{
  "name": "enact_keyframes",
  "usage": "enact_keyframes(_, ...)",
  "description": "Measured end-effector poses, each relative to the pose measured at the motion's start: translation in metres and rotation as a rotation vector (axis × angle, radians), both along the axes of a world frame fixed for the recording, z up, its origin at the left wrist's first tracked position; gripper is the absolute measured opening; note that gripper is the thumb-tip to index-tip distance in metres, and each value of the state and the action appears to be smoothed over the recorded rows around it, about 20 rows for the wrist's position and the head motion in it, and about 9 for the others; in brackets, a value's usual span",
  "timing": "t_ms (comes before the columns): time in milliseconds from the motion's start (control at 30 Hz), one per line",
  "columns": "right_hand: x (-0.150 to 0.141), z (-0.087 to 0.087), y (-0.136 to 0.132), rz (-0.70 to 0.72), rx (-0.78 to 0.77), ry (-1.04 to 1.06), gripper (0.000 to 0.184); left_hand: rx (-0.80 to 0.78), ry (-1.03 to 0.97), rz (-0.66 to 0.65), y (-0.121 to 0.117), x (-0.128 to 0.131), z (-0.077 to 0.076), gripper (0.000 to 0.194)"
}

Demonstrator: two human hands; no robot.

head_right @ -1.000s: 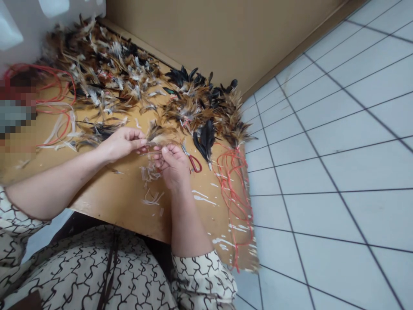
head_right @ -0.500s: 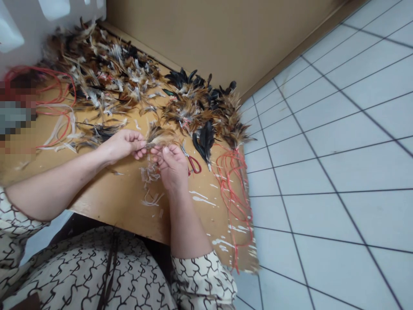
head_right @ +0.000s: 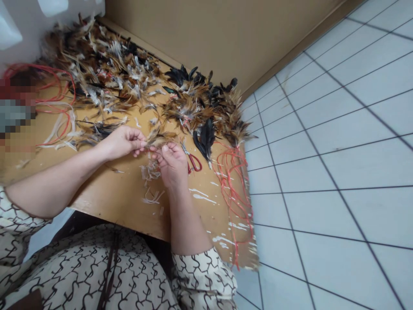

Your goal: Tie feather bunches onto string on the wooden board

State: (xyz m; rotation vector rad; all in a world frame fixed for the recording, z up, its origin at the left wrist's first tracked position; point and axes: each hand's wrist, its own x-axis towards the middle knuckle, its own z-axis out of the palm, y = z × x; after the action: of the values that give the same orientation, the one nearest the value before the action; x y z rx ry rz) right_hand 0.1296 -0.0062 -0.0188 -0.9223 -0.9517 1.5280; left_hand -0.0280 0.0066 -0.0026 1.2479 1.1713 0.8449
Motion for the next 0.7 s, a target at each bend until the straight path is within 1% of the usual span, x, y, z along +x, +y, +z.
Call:
enact_keyframes(100,0.001,0.000,0.001,0.004,0.012,0.003,0.030,0.085,0.144,0.009,0.001,-0.004,0.000,0.027)
enact_keyframes(167,0.002,-0.001,0.001,-0.013,0.033,-0.022,0.030,0.128,0.178,0.046,0.003,-0.007,0.001,0.028)
enact_keyframes(233,0.002,-0.003,-0.001,-0.046,0.080,-0.105,0.027,0.139,0.119,0.130,0.004,-0.010,0.004,0.029)
enact_keyframes(300,-0.002,-0.005,-0.006,-0.047,0.170,-0.283,0.019,0.132,0.014,0.234,0.006,-0.013,0.008,0.030)
enact_keyframes(333,-0.005,-0.006,-0.010,-0.024,0.237,-0.405,0.014,0.127,-0.038,0.276,0.006,-0.013,0.009,0.030)
enact_keyframes(400,-0.014,-0.007,-0.019,0.099,0.404,-0.663,0.005,0.116,-0.111,0.327,0.007,-0.013,0.010,0.030)
enact_keyframes(467,-0.025,-0.008,-0.027,0.246,0.608,-0.911,0.005,0.103,-0.148,0.332,0.007,-0.011,0.010,0.032)
enact_keyframes(500,-0.030,-0.009,-0.031,0.307,0.672,-1.018,0.007,0.097,-0.157,0.323,0.006,-0.010,0.009,0.033)
enact_keyframes(567,-0.039,-0.009,-0.035,0.404,0.756,-1.198,0.010,0.091,-0.171,0.302,0.006,-0.007,0.007,0.034)
enact_keyframes(633,-0.044,-0.009,-0.037,0.451,0.796,-1.329,0.012,0.091,-0.185,0.292,0.005,-0.005,0.005,0.033)
enact_keyframes(700,-0.047,-0.009,-0.037,0.474,0.811,-1.401,0.016,0.087,-0.196,0.296,0.005,-0.003,0.005,0.033)
